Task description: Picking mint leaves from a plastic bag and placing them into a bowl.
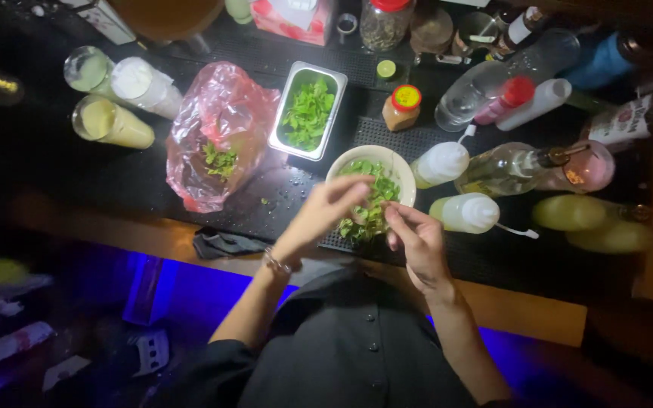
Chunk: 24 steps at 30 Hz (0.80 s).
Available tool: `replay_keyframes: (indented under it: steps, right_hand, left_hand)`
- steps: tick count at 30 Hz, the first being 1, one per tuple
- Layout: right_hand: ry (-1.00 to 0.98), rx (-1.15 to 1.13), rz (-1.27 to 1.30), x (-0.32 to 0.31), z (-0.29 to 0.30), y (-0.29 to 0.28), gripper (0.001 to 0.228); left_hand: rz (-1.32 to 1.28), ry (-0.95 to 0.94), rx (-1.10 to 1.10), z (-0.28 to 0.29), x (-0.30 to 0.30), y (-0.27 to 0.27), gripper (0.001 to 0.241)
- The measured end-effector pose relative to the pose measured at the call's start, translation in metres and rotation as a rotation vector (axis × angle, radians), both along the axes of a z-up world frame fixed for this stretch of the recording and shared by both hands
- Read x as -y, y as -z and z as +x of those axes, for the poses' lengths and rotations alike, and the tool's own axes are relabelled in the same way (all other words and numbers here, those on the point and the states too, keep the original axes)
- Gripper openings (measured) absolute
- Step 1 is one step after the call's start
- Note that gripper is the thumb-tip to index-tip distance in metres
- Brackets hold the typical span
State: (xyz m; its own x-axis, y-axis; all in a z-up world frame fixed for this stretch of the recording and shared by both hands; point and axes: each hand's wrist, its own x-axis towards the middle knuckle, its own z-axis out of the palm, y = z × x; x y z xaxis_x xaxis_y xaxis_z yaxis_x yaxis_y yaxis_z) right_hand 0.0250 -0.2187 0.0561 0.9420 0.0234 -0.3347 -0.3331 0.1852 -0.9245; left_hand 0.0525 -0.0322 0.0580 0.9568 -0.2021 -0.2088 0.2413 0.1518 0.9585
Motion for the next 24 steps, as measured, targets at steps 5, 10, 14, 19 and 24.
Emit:
replay_keyframes:
  steps: [5,10,14,19,24]
  right_hand:
    - [-0.125,0.340,-0.496,-0.010,0.000,0.012,0.018]
    - [-0.238,0.509,-0.558,-0.007,0.000,0.017,0.020]
    - [-0.024,0.357,-0.564,0.031,0.006,0.039,0.016]
    - [-0.049,0.293,-0.741,0.040,0.006,0.023,0.016]
    - [-0.449,0.014,-1.074,0.021,0.003,0.032,0.032]
  left_hand:
    - [-0.212,-0.300,-0.225,-0.040,0.024,0.027,0.039]
    - [0.083,-0.508,-0.006,-0.047,-0.027,0.029,0.026]
    - [0.489,-0.987,0.434,-0.026,-0.100,0.008,0.006]
    - [0.564,-1.125,0.491,-0.001,-0.170,0.045,0.015]
    - [1.267,-0.673,0.494,0.003,-0.167,0.025,0.014]
